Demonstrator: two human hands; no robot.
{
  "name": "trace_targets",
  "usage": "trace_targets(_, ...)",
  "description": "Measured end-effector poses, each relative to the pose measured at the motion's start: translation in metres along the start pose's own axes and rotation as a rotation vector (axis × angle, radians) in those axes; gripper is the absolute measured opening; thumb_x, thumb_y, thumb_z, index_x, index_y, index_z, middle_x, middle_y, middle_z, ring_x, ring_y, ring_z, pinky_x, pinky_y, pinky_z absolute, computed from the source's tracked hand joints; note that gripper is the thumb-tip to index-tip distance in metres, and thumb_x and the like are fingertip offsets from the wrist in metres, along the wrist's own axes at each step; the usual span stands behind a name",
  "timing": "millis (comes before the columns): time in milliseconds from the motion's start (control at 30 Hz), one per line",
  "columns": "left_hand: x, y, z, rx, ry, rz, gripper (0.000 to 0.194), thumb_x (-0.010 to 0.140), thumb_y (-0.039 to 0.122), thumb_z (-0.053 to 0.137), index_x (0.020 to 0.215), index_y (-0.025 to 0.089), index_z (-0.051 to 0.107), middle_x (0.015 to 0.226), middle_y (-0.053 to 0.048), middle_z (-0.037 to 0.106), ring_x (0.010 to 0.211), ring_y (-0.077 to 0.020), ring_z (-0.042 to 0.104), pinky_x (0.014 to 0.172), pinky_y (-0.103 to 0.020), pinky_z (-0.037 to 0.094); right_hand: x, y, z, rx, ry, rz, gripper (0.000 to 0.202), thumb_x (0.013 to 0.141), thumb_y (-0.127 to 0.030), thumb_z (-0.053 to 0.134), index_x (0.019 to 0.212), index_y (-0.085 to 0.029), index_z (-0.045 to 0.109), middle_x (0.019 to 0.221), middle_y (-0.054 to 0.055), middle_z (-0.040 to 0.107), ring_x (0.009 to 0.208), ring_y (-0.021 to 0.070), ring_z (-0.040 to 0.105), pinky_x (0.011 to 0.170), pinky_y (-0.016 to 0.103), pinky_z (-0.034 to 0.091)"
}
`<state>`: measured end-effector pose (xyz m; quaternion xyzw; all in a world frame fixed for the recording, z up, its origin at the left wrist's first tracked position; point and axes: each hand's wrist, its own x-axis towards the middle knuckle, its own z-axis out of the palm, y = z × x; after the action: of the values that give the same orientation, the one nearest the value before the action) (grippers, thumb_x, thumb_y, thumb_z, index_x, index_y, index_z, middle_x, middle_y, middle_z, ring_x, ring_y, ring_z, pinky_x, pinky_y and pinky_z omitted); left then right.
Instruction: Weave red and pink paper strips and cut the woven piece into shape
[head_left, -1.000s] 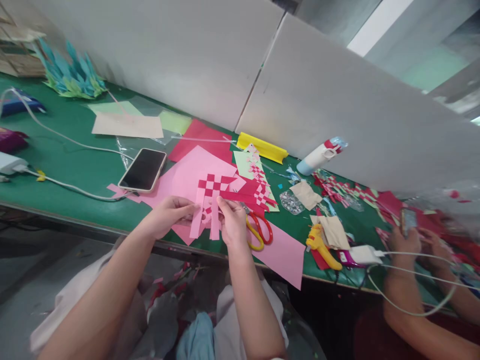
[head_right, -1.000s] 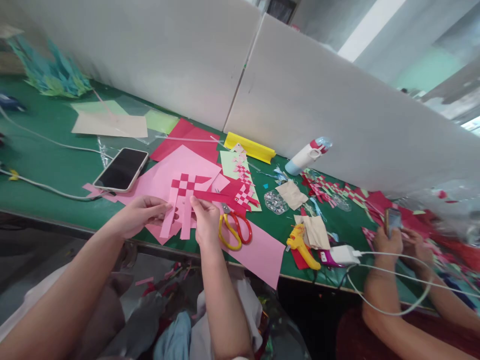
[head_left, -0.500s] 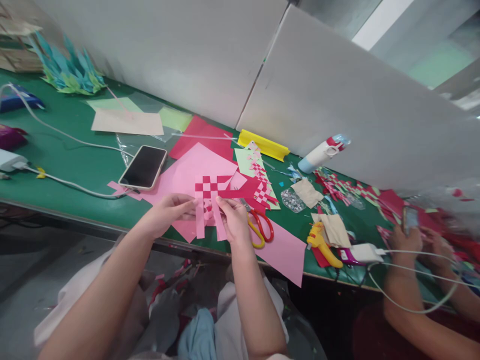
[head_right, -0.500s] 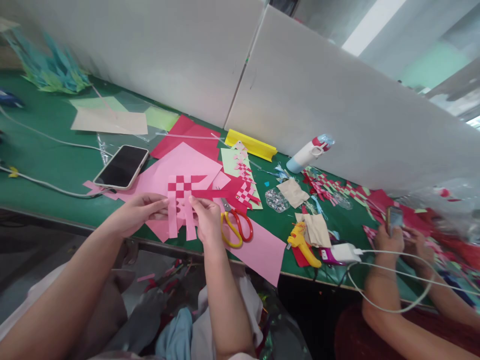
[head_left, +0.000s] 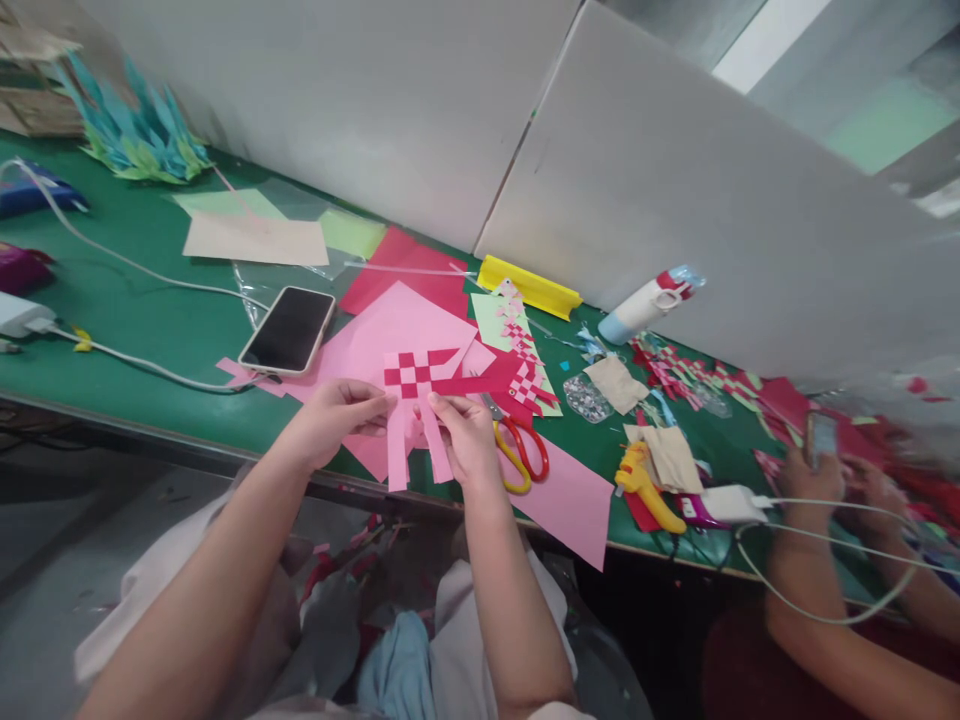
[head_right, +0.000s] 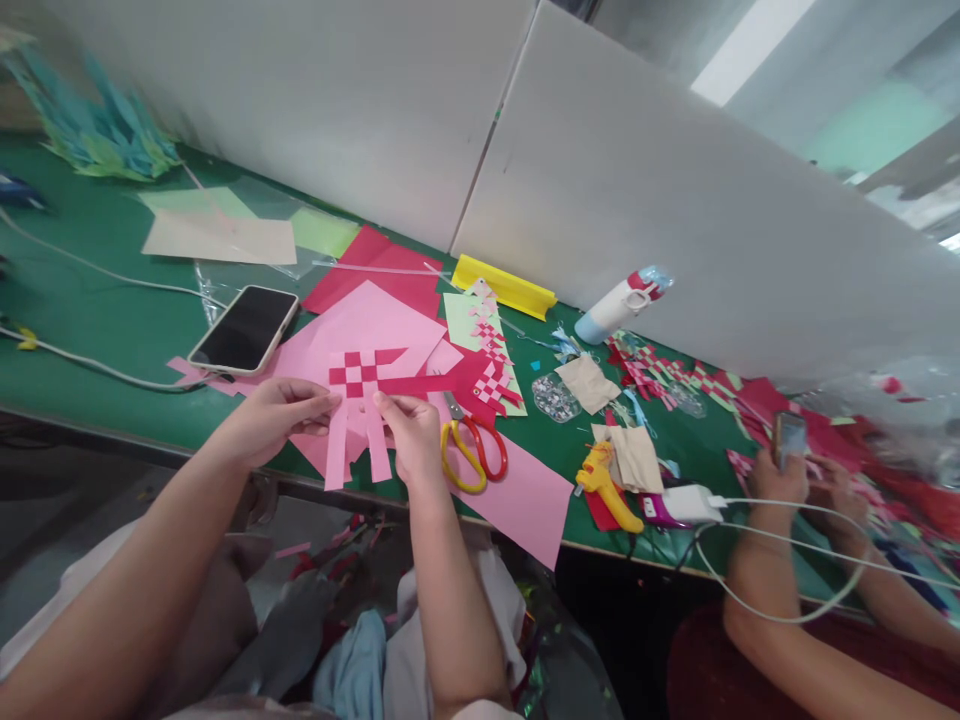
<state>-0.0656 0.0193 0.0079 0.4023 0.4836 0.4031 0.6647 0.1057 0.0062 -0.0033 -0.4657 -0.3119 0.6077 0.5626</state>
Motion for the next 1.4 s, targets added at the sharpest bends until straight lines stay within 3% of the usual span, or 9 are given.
trace_targets(333,0.0,0.001,0.002,0.013,0.004,0.008,0.034,0.057,0.041,0.084,0.064,0.013,0.068,0.057,0.002,0.06,0.05,-0.0052,0.056,0.051,-0.015,0.049,0.001,0.002,-0.008,-0.196,-0.002,-0.007,0.032,0.069,-0.047,0.073,0.078,-0.016,0.073,0.067,0.002,0.07,0.054,0.0139,0.062,0.051,0.025,0.05)
trace_targets(433,0.001,0.001,0.003,0.032,0.03,0.005,0.032,0.057,0.039,0.084,0.064,0.013,0.066,0.056,0.003,0.059,0.05,-0.0055,0.056,0.052,-0.016,0.049,-0.006,-0.012,-0.022,-0.509,-0.022,-0.069,0.036,0.077,-0.051,0.064,0.085,-0.017,0.074,0.076,0.006,0.073,0.061,0.0167,0.065,0.057,0.029,0.052)
trace_targets(533,0.002,0.0,0.002,0.064,0.051,0.004,0.032,0.057,0.038,0.083,0.063,0.013,0.064,0.055,0.003,0.058,0.05,-0.0064,0.057,0.053,-0.018,0.051,-0.017,-0.032,-0.046,-1.064,0.184,-0.258,0.026,0.082,-0.04,0.058,0.084,-0.019,0.073,0.082,0.007,0.074,0.071,0.0207,0.066,0.071,0.034,0.051)
trace_targets(600,0.002,0.0,0.001,0.081,0.054,0.006,0.032,0.058,0.039,0.083,0.064,0.013,0.064,0.055,0.002,0.059,0.051,-0.0076,0.057,0.056,-0.02,0.052,-0.024,-0.042,-0.063,-1.345,0.275,-0.281,0.021,0.081,-0.03,0.057,0.089,-0.019,0.073,0.089,0.009,0.074,0.082,0.0241,0.066,0.077,0.035,0.048)
trace_targets(700,0.002,-0.002,0.0,0.102,0.057,-0.003,0.032,0.058,0.04,0.082,0.065,0.014,0.064,0.054,0.002,0.059,0.052,-0.0094,0.058,0.057,-0.023,0.053,-0.031,-0.045,-0.082,-1.575,0.226,-0.264,0.031,0.08,-0.03,0.058,0.105,-0.016,0.069,0.095,0.012,0.07,0.089,0.026,0.064,0.08,0.036,0.047)
trace_targets(767,0.002,-0.002,-0.001,0.11,0.058,-0.006,0.032,0.059,0.04,0.082,0.065,0.014,0.064,0.055,0.001,0.06,0.052,-0.0101,0.059,0.057,-0.024,0.052,-0.032,-0.042,-0.089,-1.648,0.19,-0.266,0.037,0.08,-0.03,0.059,0.113,-0.015,0.065,0.1,0.013,0.068,0.093,0.0272,0.062,0.083,0.036,0.045)
trace_targets(900,0.002,-0.003,-0.003,0.11,0.069,0.001,0.033,0.057,0.041,0.082,0.067,0.014,0.065,0.058,0.0,0.063,0.054,-0.01,0.059,0.055,-0.022,0.048,-0.032,-0.036,-0.093,-1.717,0.241,-0.258,0.05,0.079,-0.028,0.061,0.126,-0.013,0.055,0.112,0.017,0.06,0.102,0.0298,0.058,0.087,0.038,0.043)
trace_targets(1233,0.005,-0.005,-0.003,0.078,0.044,0.006,0.031,0.051,0.034,0.085,0.067,0.014,0.065,0.057,0.001,0.062,0.054,-0.0091,0.057,0.052,-0.02,0.044,-0.033,-0.042,-0.092,-1.787,0.187,-0.145,0.036,0.08,-0.016,0.058,0.115,-0.014,0.057,0.1,0.014,0.066,0.095,0.0276,0.061,0.077,0.032,0.042)
trace_targets(1400,0.003,-0.001,-0.001,0.091,0.028,-0.002,0.03,0.054,0.037,0.083,0.064,0.015,0.064,0.056,0.002,0.059,0.051,-0.0085,0.055,0.051,-0.02,0.043,-0.028,-0.039,-0.087,-1.778,0.222,-0.151,0.042,0.078,-0.028,0.062,0.115,-0.01,0.052,0.095,0.016,0.066,0.088,0.0283,0.063,0.074,0.032,0.043)
